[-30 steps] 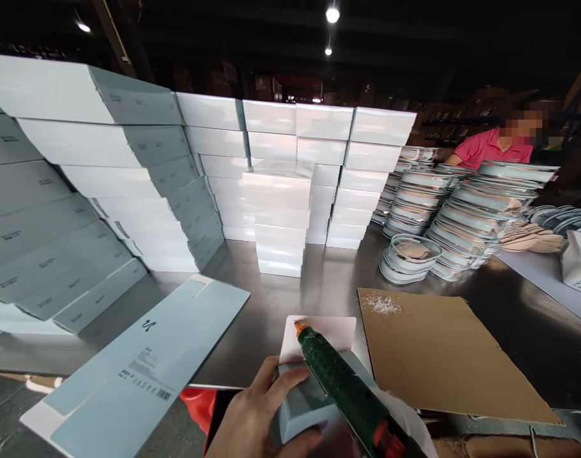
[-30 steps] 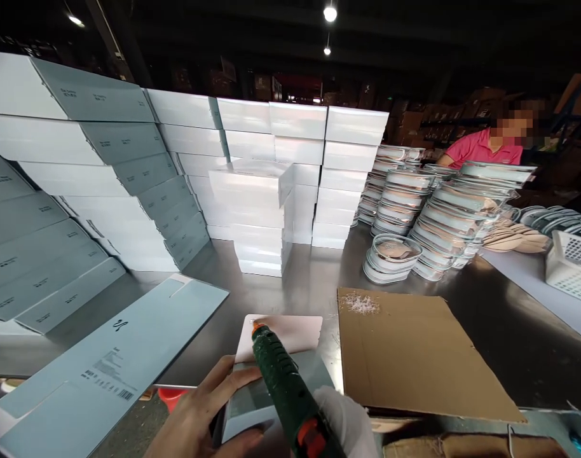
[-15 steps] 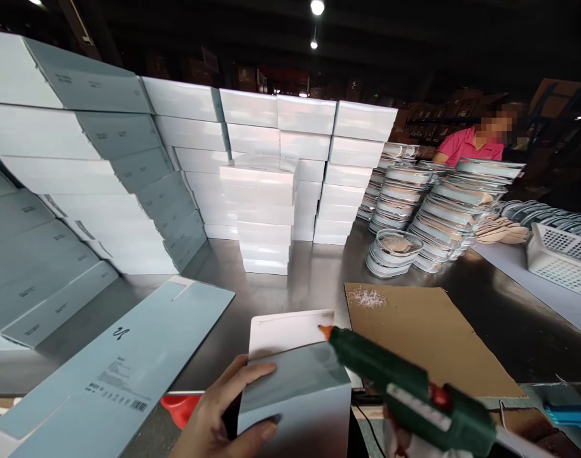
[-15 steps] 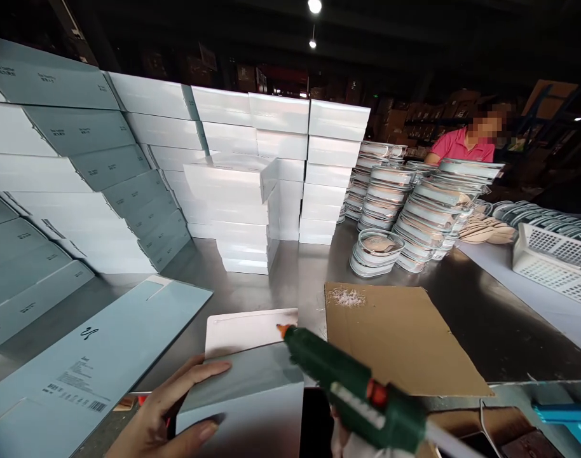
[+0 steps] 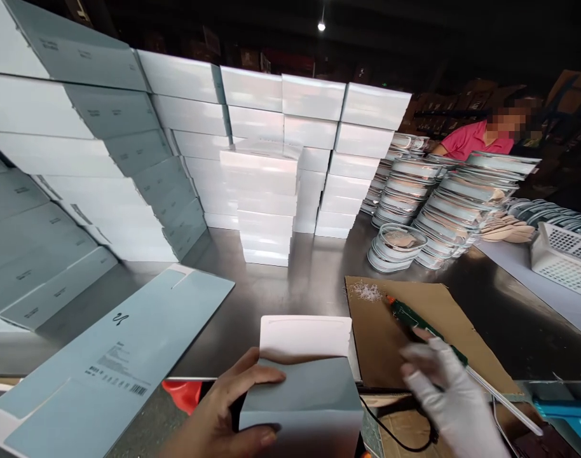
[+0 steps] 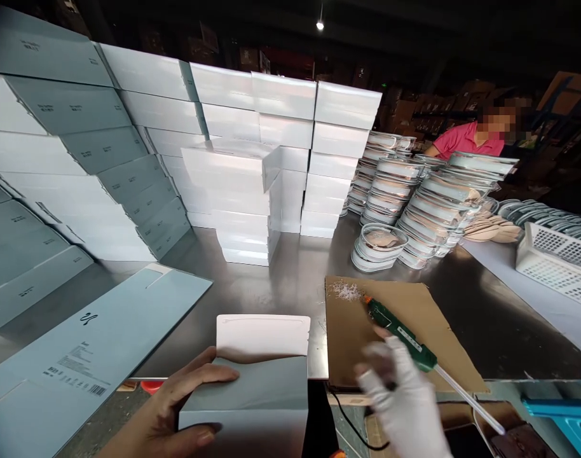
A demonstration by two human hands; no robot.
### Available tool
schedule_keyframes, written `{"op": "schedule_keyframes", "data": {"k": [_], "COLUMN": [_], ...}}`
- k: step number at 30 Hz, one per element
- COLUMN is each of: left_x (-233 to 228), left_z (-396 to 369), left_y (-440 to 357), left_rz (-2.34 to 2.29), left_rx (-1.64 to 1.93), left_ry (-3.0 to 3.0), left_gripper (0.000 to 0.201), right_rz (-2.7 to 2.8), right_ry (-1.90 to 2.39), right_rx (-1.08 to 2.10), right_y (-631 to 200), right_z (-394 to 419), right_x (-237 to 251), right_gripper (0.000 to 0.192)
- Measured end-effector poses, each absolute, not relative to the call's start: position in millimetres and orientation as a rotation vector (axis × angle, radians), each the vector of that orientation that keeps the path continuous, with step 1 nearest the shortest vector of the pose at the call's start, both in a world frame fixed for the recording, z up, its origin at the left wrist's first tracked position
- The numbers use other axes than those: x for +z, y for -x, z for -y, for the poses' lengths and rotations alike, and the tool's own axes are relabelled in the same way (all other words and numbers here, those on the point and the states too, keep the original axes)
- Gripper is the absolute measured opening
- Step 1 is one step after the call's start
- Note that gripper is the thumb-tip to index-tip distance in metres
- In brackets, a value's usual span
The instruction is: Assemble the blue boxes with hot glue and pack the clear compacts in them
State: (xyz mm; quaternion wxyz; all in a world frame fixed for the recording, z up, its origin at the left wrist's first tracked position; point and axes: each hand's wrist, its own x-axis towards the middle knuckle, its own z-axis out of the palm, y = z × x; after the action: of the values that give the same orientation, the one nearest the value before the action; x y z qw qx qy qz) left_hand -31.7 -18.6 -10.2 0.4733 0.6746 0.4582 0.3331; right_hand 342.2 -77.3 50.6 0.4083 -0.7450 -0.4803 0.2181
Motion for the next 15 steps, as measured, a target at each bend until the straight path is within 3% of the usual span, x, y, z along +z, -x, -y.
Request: {"op": "schedule_keyframes", "data": {"k": [2, 4, 6, 10, 15], "left_x": [-11.8, -11.5, -11.0, -11.5, -7.9], "left_z": [20.1, 22.0, 24.5, 26.3, 17.9], "left_y": [26.3, 19.0, 10.9, 3.8, 18.0], "left_rz": [-1.125, -1.080, -0.966, -0.769, -0.717], "left_rx": [0.837, 0.940, 1.123, 1.393, 1.089], "left_ry": [-1.633, -1.596, -1.482, -1.271, -1.607], "left_gripper": [0.056, 0.055, 0.047, 0.035, 0.014], "right_rz": [1.299, 1.330, 1.376, 1.778, 1.974], "right_ry": [1.526, 1.298, 1.188, 1.052, 0.975], "right_rx": [0.864, 1.082, 1.140, 0.880, 0.739], "right_y": [-303.7, -273.9, -259.9, -264.9, -268.3], "right_z": [75.9, 71.7, 66.6, 56.7, 54.1], "right_x": [36.7, 23.3, 15.6, 24.7, 51.4], "right_gripper": [0.086, 0.095, 0.087, 0.066, 0.065]}}
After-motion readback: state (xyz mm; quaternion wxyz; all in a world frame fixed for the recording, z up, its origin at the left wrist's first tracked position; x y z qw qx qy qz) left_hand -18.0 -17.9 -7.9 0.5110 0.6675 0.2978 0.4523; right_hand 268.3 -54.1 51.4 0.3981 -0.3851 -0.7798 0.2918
